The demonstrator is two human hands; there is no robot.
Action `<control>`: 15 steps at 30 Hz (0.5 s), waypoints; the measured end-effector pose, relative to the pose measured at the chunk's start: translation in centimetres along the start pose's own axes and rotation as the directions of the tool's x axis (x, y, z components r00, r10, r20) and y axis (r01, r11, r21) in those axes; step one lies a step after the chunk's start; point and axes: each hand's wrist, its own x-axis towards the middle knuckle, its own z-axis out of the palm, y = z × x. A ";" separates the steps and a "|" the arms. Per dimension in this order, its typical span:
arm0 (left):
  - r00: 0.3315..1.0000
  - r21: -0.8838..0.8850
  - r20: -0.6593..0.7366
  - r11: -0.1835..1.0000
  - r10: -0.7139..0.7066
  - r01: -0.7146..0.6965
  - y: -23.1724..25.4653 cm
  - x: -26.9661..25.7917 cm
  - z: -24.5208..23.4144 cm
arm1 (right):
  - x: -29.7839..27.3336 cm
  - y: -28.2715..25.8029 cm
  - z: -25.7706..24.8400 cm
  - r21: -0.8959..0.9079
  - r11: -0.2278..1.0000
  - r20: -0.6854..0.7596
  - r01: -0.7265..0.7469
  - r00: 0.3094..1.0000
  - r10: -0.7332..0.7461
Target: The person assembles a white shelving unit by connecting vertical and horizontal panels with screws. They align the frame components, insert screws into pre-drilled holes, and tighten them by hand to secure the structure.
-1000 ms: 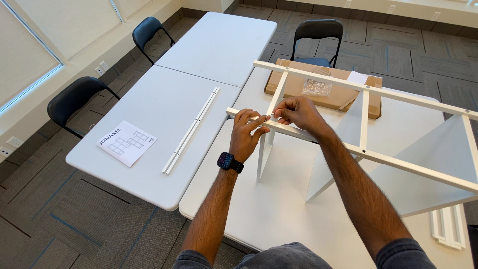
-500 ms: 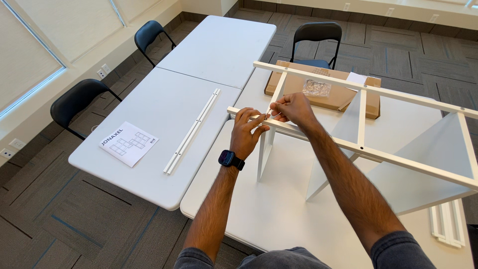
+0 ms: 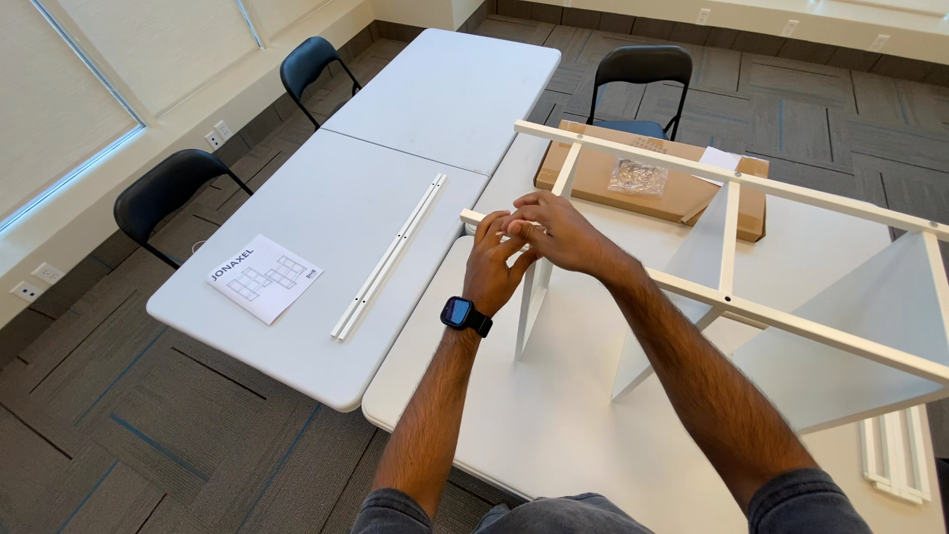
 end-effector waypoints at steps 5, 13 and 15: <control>1.000 0.020 -0.010 0.999 0.025 -0.025 0.2 0.0 -0.2 | -2.0 -3.2 -2.7 -0.077 0.993 0.145 -0.090 0.984 0.100; 0.999 -0.026 0.039 1.000 -0.010 0.011 1.2 0.1 -0.8 | -1.3 3.1 -5.5 -0.412 0.858 0.021 -0.306 0.939 0.344; 0.999 -0.025 0.044 0.999 -0.026 0.027 1.3 0.2 -0.9 | -0.3 3.9 -5.3 -0.373 0.863 -0.006 -0.341 0.931 0.365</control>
